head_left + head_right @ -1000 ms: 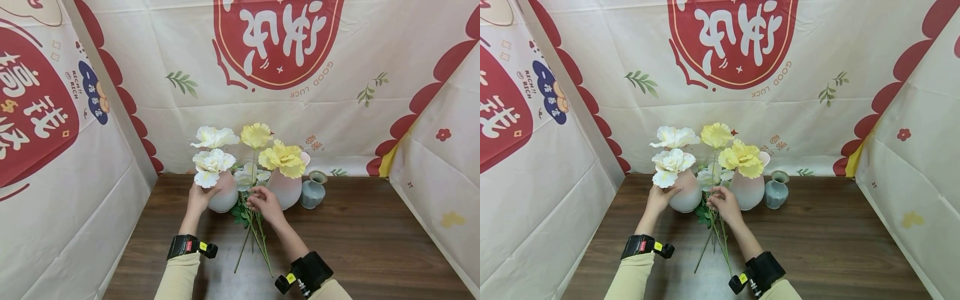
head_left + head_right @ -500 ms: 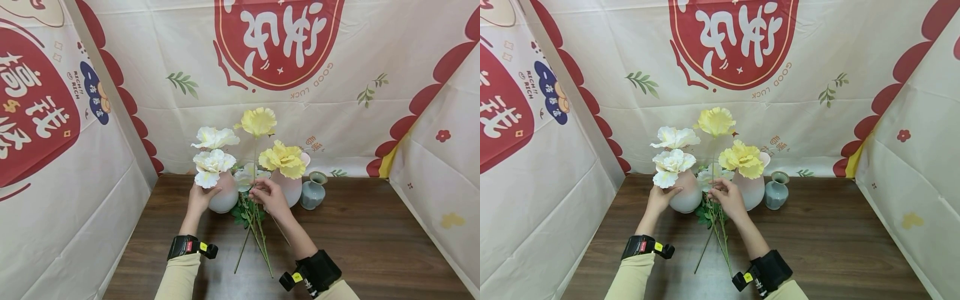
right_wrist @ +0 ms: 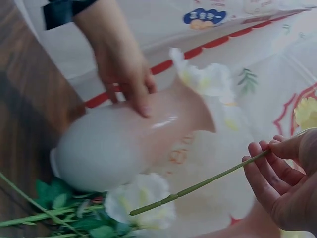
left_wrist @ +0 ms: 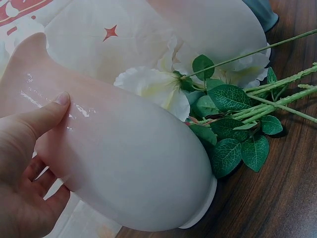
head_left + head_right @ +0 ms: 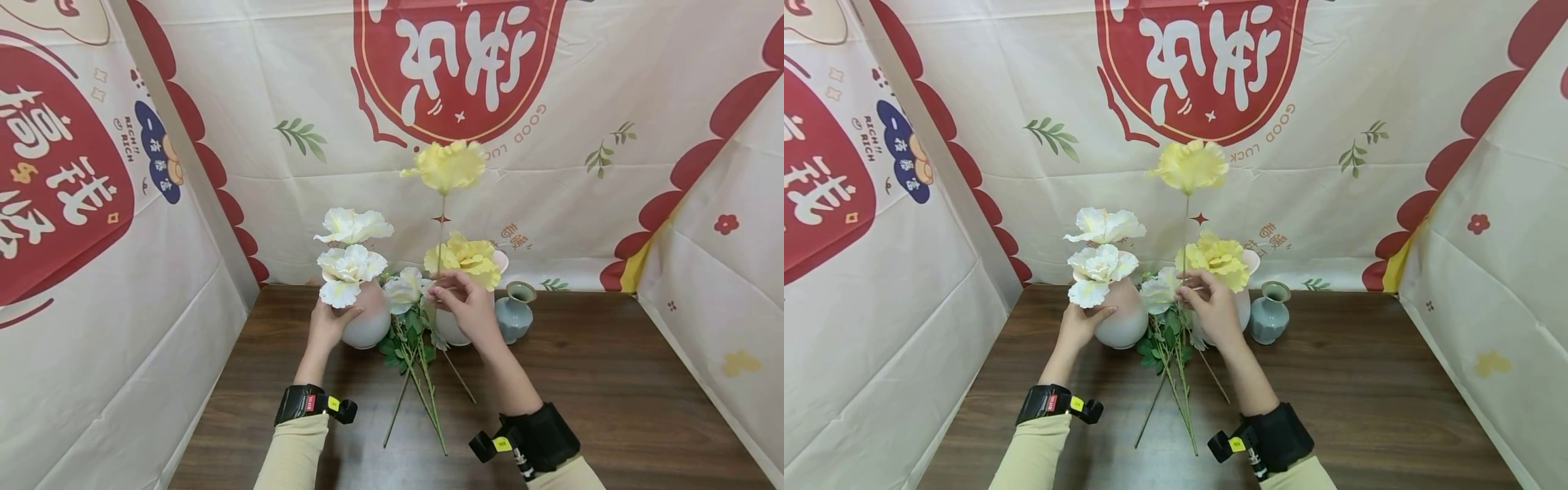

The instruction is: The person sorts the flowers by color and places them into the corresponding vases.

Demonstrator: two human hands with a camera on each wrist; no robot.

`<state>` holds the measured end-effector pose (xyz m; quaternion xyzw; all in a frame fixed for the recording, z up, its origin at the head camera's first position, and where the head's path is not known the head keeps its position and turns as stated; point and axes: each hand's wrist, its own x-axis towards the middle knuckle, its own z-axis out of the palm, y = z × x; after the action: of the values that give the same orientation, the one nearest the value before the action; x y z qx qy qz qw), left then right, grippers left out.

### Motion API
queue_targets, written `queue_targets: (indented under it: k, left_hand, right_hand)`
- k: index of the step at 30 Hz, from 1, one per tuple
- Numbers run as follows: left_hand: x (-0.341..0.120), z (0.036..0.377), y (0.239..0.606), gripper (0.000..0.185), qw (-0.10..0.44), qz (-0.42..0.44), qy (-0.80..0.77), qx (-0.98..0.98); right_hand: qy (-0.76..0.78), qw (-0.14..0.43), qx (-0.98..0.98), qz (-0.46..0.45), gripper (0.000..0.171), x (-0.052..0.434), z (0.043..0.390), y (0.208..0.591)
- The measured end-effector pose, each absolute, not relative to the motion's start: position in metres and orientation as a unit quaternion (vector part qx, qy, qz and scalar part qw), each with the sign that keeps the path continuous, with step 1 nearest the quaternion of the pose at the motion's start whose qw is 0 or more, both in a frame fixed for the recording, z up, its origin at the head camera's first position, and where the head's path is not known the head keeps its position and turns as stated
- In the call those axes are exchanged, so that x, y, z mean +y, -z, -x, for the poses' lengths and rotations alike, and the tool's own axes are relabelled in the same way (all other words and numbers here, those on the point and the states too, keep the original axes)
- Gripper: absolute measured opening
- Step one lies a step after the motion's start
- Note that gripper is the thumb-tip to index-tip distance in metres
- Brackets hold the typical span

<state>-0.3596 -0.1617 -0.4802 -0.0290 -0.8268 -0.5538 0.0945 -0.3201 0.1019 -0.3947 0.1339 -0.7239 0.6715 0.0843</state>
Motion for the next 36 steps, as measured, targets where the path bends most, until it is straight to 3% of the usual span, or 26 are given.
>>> queue_targets:
  k: [14, 36]
  left_hand:
    - [-0.161, 0.359, 0.481, 0.078, 0.103, 0.031, 0.551, -0.827]
    - [-0.161, 0.355, 0.478, 0.077, 0.106, 0.038, 0.555, -0.824]
  right_hand:
    - [-0.62, 0.202, -0.748, -0.125, 0.024, 0.128, 0.315, 0.352]
    - [-0.574, 0.303, -0.749, -0.133, 0.021, 0.152, 0.305, 0.278]
